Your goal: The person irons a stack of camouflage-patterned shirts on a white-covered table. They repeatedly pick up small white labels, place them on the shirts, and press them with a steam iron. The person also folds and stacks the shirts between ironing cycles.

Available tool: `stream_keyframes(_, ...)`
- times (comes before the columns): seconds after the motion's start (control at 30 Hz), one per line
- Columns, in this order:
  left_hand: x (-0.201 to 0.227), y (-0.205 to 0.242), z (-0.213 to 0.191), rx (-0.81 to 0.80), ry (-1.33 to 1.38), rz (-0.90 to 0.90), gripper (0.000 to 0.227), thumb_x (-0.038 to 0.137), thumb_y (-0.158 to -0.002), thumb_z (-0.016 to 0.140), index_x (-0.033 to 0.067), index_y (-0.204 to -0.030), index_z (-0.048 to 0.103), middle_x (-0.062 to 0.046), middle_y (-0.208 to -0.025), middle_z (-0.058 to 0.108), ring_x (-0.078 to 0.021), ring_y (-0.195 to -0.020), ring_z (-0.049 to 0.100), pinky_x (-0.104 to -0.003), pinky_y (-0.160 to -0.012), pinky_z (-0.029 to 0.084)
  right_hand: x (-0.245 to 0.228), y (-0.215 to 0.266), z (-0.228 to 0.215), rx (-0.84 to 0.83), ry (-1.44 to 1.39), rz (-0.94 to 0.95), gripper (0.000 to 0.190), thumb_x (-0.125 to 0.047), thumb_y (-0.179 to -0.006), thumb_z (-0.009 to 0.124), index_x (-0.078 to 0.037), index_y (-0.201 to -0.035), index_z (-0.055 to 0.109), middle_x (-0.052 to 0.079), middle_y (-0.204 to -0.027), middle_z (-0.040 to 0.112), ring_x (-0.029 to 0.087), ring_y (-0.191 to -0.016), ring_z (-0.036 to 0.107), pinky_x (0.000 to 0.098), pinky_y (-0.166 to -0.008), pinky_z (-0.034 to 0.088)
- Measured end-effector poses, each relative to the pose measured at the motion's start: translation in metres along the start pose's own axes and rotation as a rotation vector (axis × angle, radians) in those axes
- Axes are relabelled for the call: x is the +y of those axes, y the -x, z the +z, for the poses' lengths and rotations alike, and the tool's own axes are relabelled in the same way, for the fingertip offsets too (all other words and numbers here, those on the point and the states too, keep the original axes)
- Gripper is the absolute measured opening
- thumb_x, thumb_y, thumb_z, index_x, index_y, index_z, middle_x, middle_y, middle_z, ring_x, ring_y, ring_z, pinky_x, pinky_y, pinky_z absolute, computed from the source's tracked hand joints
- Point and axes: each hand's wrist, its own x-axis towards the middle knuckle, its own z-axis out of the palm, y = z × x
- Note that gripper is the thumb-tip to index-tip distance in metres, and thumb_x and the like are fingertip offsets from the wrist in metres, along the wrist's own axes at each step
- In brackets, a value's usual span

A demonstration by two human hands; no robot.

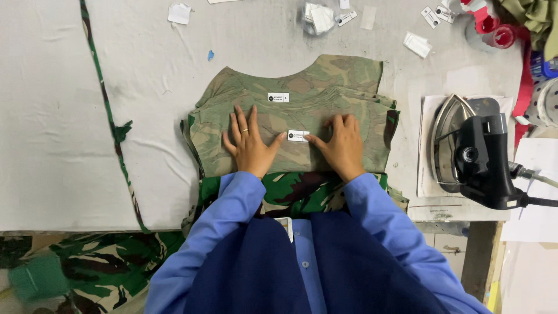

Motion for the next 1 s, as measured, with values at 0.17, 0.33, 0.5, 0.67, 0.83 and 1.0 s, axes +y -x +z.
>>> stream_keyframes(0.17,0.001,-0.004,0.000,-0.011,-0.021,-0.029,0.100,0.060,-0.079,0.069,0.0179,-0.155,0.020,-0.018,-0.162,0.010,-0.0358,-0.149,0.011,-0.067,-0.109,0.000,-0.006,-0.004,0.003,0.011,-0.009,-0.034,0.055,-0.048,-0.074,0.082,-0.008,-0.097,0.052,0.012,-0.099,0.046,0.038,-0.101,0.054,0.0439,-0.084,0.049)
stream_keyframes(0.33,0.000,-0.006,0.001,-0.041,-0.031,-0.039,0.106,0.060,-0.076,0.072,0.0192,-0.156,0.016,-0.016,-0.163,0.006,-0.0338,-0.150,0.007,-0.067,-0.108,-0.002,-0.002,-0.007,0.006,-0.007,-0.021,-0.014,0.056,-0.052,-0.073,0.081,-0.011,-0.096,0.050,0.010,-0.101,0.046,0.037,-0.103,0.053,0.0432,-0.086,0.048)
stream_keyframes(0.5,0.001,-0.007,-0.004,-0.078,-0.026,-0.055,0.109,0.059,-0.073,0.074,0.0198,-0.156,0.014,-0.016,-0.163,0.005,-0.0344,-0.150,0.007,-0.067,-0.108,-0.003,-0.005,-0.006,0.003,-0.007,-0.025,-0.011,0.055,-0.052,-0.074,0.082,-0.011,-0.096,0.051,0.011,-0.100,0.046,0.037,-0.102,0.054,0.0432,-0.087,0.047)
stream_keyframes(0.67,0.002,-0.007,-0.003,-0.092,-0.030,-0.062,0.109,0.058,-0.075,0.073,0.0199,-0.157,0.013,-0.016,-0.164,0.002,-0.0334,-0.151,0.004,-0.067,-0.108,-0.004,-0.006,-0.007,0.001,-0.031,-0.039,0.016,0.054,-0.050,-0.073,0.082,-0.011,-0.096,0.051,0.011,-0.101,0.047,0.037,-0.103,0.054,0.0431,-0.088,0.047)
stream_keyframes(0.83,0.003,-0.007,-0.002,-0.084,-0.050,-0.050,0.107,0.060,-0.076,0.072,0.0193,-0.157,0.014,-0.016,-0.163,0.004,-0.0337,-0.151,0.005,-0.067,-0.108,-0.003,-0.010,-0.008,-0.004,-0.057,-0.045,0.034,0.053,-0.049,-0.074,0.083,-0.011,-0.096,0.052,0.012,-0.103,0.048,0.037,-0.104,0.054,0.0438,-0.089,0.047)
stream_keyframes(1.0,0.011,-0.005,0.001,-0.059,-0.080,-0.072,0.106,0.056,-0.075,0.073,0.0176,-0.155,0.016,-0.020,-0.162,0.005,-0.0370,-0.150,0.004,-0.069,-0.108,-0.001,-0.012,-0.007,-0.006,-0.078,-0.031,0.046,0.055,-0.052,-0.072,0.082,-0.013,-0.095,0.051,0.011,-0.105,0.048,0.037,-0.106,0.054,0.0447,-0.091,0.047)
